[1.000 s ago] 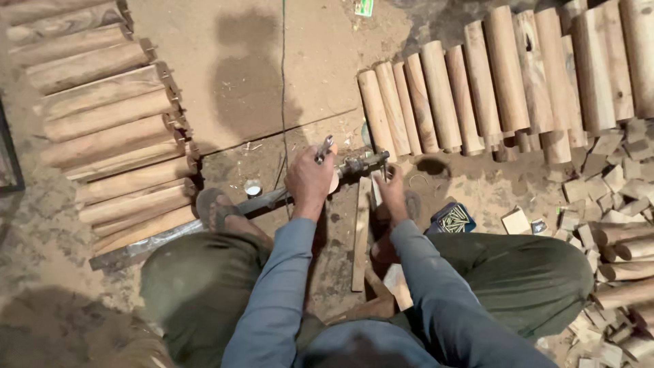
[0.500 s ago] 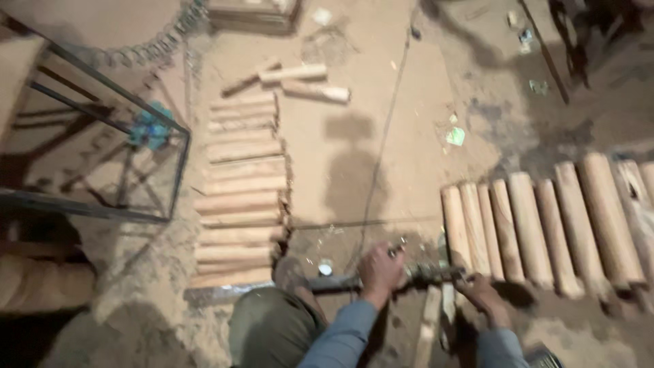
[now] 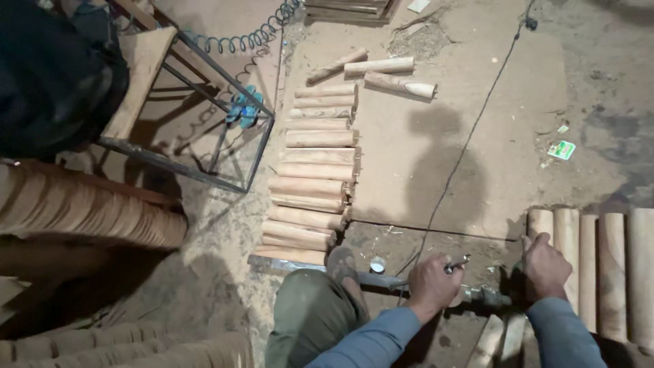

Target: The person sits on the floor and uses a wrench to tighten a bolt on a small wooden piece mounted on a metal jig. They then remove the piece and place it with others, repeating the process with additional wooden pieces.

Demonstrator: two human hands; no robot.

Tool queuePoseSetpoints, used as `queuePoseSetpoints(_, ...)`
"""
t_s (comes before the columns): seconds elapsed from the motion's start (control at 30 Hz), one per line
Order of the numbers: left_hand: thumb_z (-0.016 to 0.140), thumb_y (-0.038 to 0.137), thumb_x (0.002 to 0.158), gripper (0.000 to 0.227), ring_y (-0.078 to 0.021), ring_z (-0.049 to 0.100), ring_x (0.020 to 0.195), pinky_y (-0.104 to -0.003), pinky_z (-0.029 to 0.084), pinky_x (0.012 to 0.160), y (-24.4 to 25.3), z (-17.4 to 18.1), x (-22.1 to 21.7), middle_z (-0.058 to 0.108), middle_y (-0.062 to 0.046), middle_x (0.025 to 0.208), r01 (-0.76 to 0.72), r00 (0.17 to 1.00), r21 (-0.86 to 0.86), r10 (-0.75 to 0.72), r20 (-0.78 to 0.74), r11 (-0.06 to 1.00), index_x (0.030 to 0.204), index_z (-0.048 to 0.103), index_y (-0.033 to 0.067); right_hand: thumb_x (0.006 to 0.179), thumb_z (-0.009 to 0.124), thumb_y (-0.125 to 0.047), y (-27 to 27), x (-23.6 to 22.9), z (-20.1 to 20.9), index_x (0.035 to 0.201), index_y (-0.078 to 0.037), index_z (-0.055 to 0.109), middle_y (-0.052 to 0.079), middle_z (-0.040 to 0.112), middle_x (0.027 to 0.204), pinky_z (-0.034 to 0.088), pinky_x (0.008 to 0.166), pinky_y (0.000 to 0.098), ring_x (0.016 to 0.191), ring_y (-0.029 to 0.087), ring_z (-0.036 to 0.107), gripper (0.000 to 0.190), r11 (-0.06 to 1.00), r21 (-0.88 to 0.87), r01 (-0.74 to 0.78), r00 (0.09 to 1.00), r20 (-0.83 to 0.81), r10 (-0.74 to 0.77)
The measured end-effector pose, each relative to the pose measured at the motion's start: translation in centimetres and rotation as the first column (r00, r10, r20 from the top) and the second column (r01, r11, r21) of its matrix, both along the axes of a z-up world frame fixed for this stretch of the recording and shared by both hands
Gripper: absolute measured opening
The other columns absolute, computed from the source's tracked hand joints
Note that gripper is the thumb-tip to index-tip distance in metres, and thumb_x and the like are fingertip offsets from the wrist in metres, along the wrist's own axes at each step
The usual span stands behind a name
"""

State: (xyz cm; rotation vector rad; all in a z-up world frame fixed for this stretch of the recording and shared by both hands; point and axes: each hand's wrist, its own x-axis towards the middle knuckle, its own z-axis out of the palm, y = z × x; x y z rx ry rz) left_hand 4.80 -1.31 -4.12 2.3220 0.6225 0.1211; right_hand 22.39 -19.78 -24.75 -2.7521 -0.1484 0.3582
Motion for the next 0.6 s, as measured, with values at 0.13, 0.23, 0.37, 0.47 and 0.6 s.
queuePoseSetpoints(0.13,0.068,0.034,0.09,0.026,-0.0425,0.068,0.089,-0.054,0.053,0.078,0.0,0.5,0.2,0.072,-0.017,0.098,0.021,1.0,0.002,-0.021,0.013,1.0,0.095,0.074,0.0097,0.108,0.048,-0.05,0.9,0.8,-0.3,0.118,-0.005,0.06,0.024,0.076,0.103,0.054,0.083,0.059,0.101,0.045,0.071,0.047,1.0,-0.013,0.015,1.0,0.026,-0.015)
queuePoseSetpoints(0.23,0.069,0.032,0.089,0.025,-0.0432,0.067,0.088,-0.055,0.052,0.076,0.0,0.5,0.4,0.071,-0.017,0.097,0.028,0.999,0.014,-0.029,0.018,1.0,0.093,0.074,0.0084,0.107,0.049,-0.049,1.6,1.1,-0.5,0.121,-0.006,0.061,0.025,0.073,0.108,0.054,0.081,0.058,0.102,0.045,0.07,0.047,0.997,0.022,0.077,0.996,0.048,-0.078)
queuePoseSetpoints(0.37,0.068,0.033,0.091,0.023,-0.0432,0.067,0.086,-0.055,0.052,0.074,0.3,0.3,0.4,0.071,-0.017,0.092,0.02,1.0,0.003,-0.02,0.002,1.0,0.094,0.074,0.0105,0.11,0.047,-0.049,1.6,-1.4,0.2,0.133,-0.013,0.06,0.02,0.069,0.123,0.05,0.092,0.0633,0.121,0.043,0.063,0.045,0.993,-0.003,0.114,0.991,0.078,-0.113)
queuePoseSetpoints(0.47,0.069,0.035,0.09,0.026,-0.0435,0.067,0.084,-0.056,0.051,0.073,0.1,-0.1,0.8,0.071,-0.018,0.088,0.017,0.998,0.02,-0.016,-0.063,1.0,0.088,0.072,0.0087,0.106,0.048,-0.05,-0.4,-5.1,1.9,0.134,-0.014,0.056,0.018,0.058,0.141,0.043,0.094,0.0697,0.129,0.043,0.054,0.046,0.982,-0.067,0.176,0.983,0.068,-0.171)
queuePoseSetpoints(0.6,0.071,0.033,0.087,0.024,-0.0439,0.067,0.082,-0.056,0.052,0.072,0.6,-0.9,0.4,0.071,-0.018,0.087,-0.008,1.0,0.012,0.008,-0.002,1.0,0.088,0.074,0.0095,0.096,0.053,-0.048,-0.2,-11.0,2.3,0.147,-0.017,0.048,0.016,0.047,0.154,0.035,0.099,0.0714,0.136,0.045,0.041,0.06,0.916,0.011,0.4,0.916,0.032,-0.4)
